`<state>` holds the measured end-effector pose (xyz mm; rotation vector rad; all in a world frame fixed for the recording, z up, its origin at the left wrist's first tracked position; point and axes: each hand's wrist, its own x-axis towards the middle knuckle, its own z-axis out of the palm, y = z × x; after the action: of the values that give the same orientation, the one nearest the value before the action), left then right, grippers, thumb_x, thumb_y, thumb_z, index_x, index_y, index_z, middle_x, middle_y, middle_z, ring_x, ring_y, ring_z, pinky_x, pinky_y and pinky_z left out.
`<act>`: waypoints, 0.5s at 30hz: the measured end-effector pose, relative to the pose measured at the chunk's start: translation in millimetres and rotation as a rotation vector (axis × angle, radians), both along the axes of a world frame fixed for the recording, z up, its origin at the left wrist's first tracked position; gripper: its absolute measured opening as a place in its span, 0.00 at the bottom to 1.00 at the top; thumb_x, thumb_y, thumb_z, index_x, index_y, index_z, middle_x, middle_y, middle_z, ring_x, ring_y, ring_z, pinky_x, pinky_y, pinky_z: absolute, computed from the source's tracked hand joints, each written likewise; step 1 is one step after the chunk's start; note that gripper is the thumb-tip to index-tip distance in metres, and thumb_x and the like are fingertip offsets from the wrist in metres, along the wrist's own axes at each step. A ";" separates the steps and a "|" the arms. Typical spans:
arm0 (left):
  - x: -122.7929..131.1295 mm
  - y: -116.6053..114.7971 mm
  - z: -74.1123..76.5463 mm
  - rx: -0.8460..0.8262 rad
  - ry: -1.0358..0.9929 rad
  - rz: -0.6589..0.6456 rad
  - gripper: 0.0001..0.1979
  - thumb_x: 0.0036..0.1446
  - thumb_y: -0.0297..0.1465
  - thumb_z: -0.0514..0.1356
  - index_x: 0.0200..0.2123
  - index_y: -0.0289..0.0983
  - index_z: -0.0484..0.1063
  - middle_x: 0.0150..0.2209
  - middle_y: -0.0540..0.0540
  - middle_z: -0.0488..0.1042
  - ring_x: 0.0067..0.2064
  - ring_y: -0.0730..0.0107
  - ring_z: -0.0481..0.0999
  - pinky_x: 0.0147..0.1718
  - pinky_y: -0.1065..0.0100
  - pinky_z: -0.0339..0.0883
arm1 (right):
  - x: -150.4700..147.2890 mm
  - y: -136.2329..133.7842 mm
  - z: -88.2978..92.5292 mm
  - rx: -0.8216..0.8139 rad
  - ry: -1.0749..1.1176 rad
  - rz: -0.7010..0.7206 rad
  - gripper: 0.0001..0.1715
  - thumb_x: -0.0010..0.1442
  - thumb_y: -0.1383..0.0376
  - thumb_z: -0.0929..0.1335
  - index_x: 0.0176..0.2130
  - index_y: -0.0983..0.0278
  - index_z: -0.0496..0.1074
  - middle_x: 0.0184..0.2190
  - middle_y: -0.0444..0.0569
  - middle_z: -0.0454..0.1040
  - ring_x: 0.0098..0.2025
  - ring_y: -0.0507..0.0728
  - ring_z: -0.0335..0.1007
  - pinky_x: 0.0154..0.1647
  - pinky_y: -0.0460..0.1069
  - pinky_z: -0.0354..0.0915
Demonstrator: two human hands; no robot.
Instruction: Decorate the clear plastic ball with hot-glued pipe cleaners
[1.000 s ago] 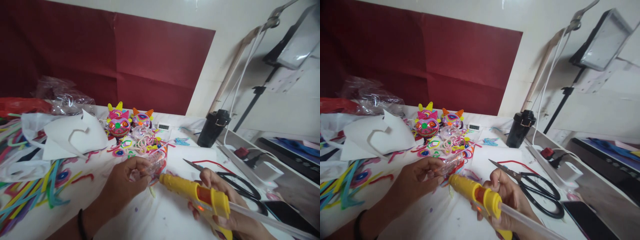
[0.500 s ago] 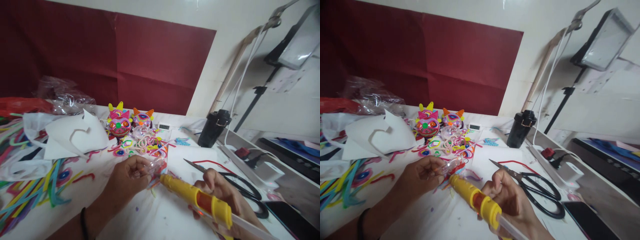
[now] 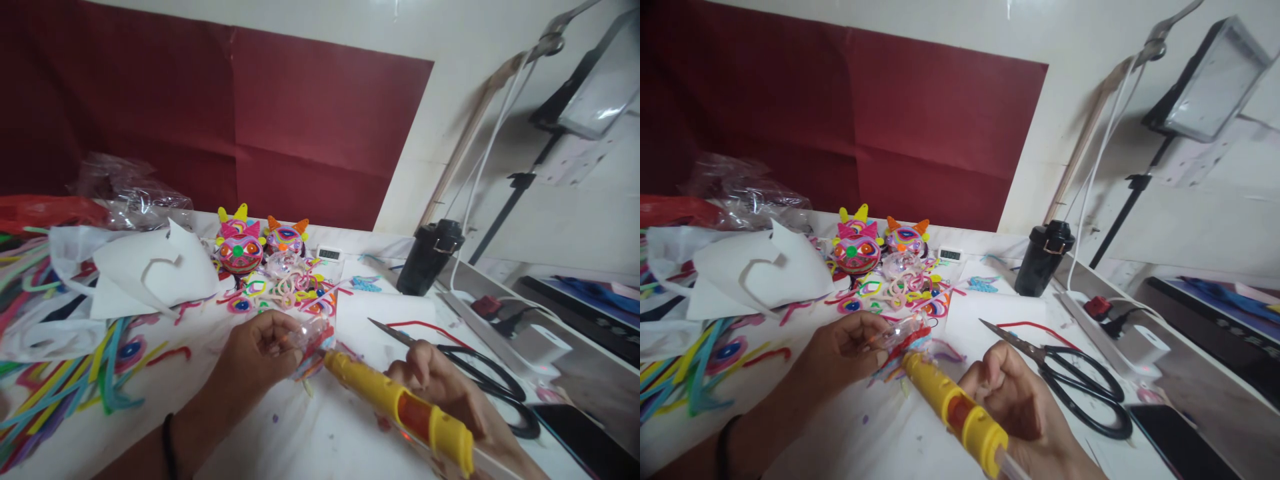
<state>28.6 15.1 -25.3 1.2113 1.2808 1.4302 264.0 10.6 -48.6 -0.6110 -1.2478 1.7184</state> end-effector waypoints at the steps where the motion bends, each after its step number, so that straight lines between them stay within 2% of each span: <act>1: -0.3 0.3 -0.1 -0.007 -0.011 -0.002 0.07 0.34 0.24 0.62 0.24 0.37 0.73 0.17 0.57 0.65 0.20 0.77 0.61 0.20 0.74 0.54 | -1.2 1.0 -3.0 0.016 0.056 -0.013 0.28 0.37 0.61 0.80 0.30 0.57 0.60 0.27 0.43 0.76 0.26 0.55 0.74 0.26 0.46 0.66; 3: -1.4 1.2 -1.3 -0.024 -0.027 -0.012 0.08 0.34 0.24 0.62 0.24 0.37 0.73 0.16 0.57 0.66 0.19 0.78 0.61 0.19 0.74 0.54 | -0.3 6.0 -10.8 0.027 0.107 0.030 0.28 0.37 0.60 0.80 0.30 0.56 0.61 0.28 0.45 0.78 0.27 0.56 0.74 0.25 0.47 0.66; 6: -3.0 2.9 -4.5 -0.032 -0.040 -0.034 0.08 0.35 0.25 0.63 0.25 0.37 0.72 0.16 0.57 0.65 0.18 0.78 0.60 0.17 0.74 0.53 | 6.2 15.0 -20.0 0.035 0.088 0.206 0.33 0.32 0.49 0.79 0.30 0.56 0.60 0.32 0.48 0.79 0.32 0.61 0.76 0.27 0.51 0.69; 8: -3.4 3.7 -6.6 -0.015 -0.050 -0.044 0.08 0.35 0.25 0.64 0.25 0.37 0.72 0.17 0.57 0.66 0.18 0.78 0.61 0.18 0.74 0.53 | 8.5 15.7 -20.0 0.037 0.079 0.239 0.34 0.33 0.47 0.79 0.30 0.56 0.59 0.33 0.48 0.79 0.34 0.61 0.76 0.30 0.51 0.69; 12: -4.0 4.6 -8.1 -0.033 -0.068 -0.068 0.08 0.36 0.25 0.64 0.26 0.37 0.72 0.17 0.58 0.66 0.17 0.79 0.59 0.18 0.74 0.52 | 1.7 2.9 -6.2 0.053 0.064 0.117 0.31 0.36 0.60 0.81 0.32 0.56 0.61 0.34 0.46 0.80 0.35 0.57 0.75 0.34 0.47 0.68; 15: -7.5 6.3 -6.4 -0.052 -0.064 -0.087 0.09 0.36 0.24 0.65 0.27 0.36 0.73 0.17 0.58 0.65 0.19 0.79 0.61 0.19 0.74 0.53 | -3.2 -5.7 2.8 0.041 0.015 -0.004 0.32 0.35 0.55 0.80 0.31 0.56 0.60 0.30 0.45 0.78 0.31 0.57 0.73 0.28 0.47 0.66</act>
<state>21.1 21.4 -31.7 1.1636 1.2002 1.3543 260.8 4.9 -45.9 -0.5748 -1.2670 1.6867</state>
